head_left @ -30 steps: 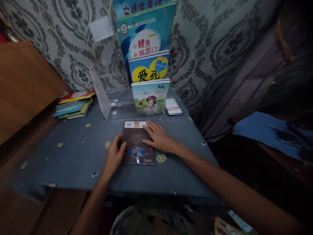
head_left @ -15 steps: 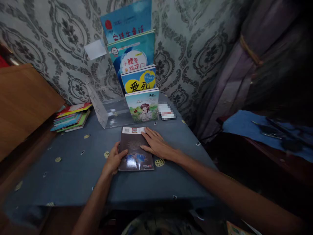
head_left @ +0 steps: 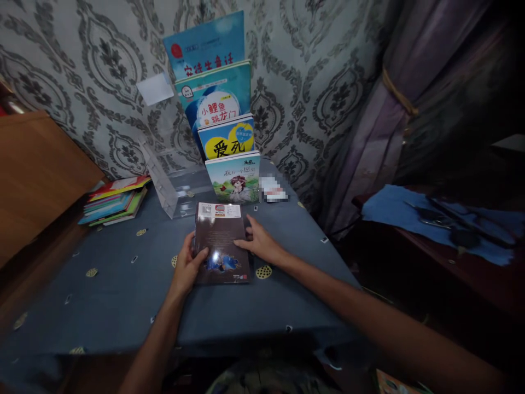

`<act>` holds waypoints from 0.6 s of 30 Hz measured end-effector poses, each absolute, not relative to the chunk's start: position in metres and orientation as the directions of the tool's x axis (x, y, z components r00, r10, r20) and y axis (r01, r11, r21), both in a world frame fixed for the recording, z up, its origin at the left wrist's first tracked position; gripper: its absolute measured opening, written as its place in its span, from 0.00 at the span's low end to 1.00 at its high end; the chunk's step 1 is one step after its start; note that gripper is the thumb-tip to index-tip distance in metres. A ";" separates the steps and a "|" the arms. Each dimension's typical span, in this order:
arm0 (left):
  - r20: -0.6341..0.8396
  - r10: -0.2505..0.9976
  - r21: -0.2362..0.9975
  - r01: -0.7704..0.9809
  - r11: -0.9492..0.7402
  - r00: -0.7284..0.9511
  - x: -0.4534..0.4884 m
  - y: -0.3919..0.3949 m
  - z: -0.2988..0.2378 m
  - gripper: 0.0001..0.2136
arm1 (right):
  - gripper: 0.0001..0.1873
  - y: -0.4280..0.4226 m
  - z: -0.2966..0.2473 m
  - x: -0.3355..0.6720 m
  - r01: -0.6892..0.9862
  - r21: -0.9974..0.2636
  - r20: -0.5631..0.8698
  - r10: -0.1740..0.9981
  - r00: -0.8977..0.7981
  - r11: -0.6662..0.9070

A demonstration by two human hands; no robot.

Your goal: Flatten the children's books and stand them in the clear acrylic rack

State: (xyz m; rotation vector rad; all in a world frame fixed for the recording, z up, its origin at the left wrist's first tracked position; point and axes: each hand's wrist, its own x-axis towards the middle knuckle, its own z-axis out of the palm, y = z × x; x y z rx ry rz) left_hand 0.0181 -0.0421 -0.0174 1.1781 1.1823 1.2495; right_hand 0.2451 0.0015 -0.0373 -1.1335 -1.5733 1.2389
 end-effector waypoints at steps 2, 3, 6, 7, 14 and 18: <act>0.044 0.999 0.998 -0.034 -0.045 -0.014 0.017 -0.039 -0.017 0.33 | 0.36 0.002 -0.032 0.248 0.036 -0.999 -0.045 0.934 -0.353 -0.034; 0.059 0.998 0.998 -0.025 -0.059 -0.011 0.016 -0.038 -0.017 0.33 | 0.30 0.003 -0.030 0.250 -0.009 -0.996 -0.078 0.912 -0.403 -0.089; 0.092 0.996 0.996 0.012 -0.092 0.011 0.015 -0.035 -0.016 0.31 | 0.21 0.002 -0.024 0.257 -0.093 -0.981 -0.103 0.860 -0.499 -0.172; 0.111 0.994 0.993 0.028 -0.111 0.018 0.014 -0.033 -0.016 0.30 | 0.22 0.001 -0.022 0.258 -0.115 -0.977 -0.098 0.852 -0.514 -0.182; 0.280 0.959 0.955 0.084 -0.283 0.049 0.017 -0.017 -0.005 0.25 | 0.26 -0.004 -0.013 0.257 -0.254 -0.967 0.156 0.862 -0.482 0.033; 0.368 0.926 0.923 0.089 -0.375 0.080 0.017 -0.007 0.005 0.21 | 0.23 -0.002 -0.010 0.261 -0.160 -0.943 0.333 0.849 -0.411 0.293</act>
